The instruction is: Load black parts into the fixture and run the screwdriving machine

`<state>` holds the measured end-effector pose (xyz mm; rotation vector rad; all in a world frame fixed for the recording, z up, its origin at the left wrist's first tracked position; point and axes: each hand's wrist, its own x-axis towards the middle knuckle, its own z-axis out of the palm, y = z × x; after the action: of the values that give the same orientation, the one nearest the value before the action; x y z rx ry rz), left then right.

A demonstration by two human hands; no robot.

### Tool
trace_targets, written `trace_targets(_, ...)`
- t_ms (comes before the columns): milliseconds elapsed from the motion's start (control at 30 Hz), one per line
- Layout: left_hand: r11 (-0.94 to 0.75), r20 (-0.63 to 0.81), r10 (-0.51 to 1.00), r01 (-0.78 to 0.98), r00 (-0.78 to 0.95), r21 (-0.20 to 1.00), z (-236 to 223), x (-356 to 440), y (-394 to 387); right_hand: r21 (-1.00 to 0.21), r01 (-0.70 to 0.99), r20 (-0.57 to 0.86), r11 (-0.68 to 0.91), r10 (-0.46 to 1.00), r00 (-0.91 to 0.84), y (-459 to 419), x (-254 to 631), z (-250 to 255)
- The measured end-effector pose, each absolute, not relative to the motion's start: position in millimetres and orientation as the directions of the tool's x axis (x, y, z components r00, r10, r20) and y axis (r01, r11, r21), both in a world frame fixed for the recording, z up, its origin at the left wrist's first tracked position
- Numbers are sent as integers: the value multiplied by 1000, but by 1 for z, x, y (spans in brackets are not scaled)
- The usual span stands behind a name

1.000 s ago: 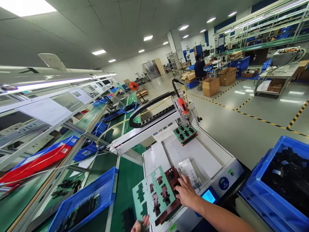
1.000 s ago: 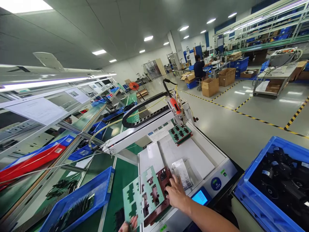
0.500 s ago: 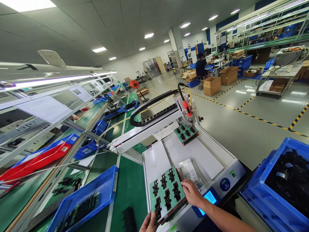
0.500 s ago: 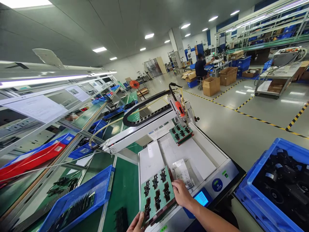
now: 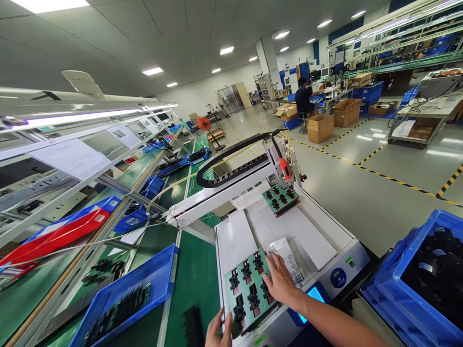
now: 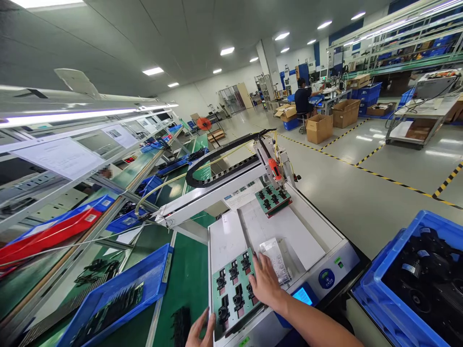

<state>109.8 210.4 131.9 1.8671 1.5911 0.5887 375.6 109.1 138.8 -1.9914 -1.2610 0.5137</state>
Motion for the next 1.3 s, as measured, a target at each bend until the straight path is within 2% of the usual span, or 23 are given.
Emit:
trace_targets(100, -344, 93, 920, 671, 382, 657, 140, 132, 233, -695, 709, 168, -118, 932, 320, 150, 361, 157)
trace_targets(167, -439, 95, 863, 644, 496, 627, 141, 149, 245, -655, 755, 239, -13, 945, 224, 174, 349, 164)
trace_targets(267, -495, 40, 815, 659, 578, 567, 136, 165, 253, -613, 789, 237, 25, 959, 154, 193, 335, 161)
trace_targets(433, -487, 31, 851, 765, 525, 422, 129, 166, 248, -570, 821, 244, 3, 956, 166, 197, 329, 144)
trace_targets(533, -491, 39, 857, 792, 513, 363, 134, 169, 242, -585, 811, 182, -15, 972, 149, 199, 331, 145)
trace_targets(700, -470, 1, 860, 789, 511, 395, 136, 171, 242, -644, 763, 67, -45, 991, 115, 202, 335, 156)
trace_targets(800, -435, -6, 871, 776, 492, 457, 129, 169, 244, -671, 742, 107, -9, 988, 109, 194, 334, 159)
trace_targets(933, -389, 13, 898, 780, 440, 489, 120, 166, 245, -675, 737, 135, -40, 975, 177, 178, 327, 160)
trace_targets(1300, -386, 47, 918, 860, 394, 333, 130, 169, 236, -683, 729, 123, -52, 975, 184, 172, 325, 163)
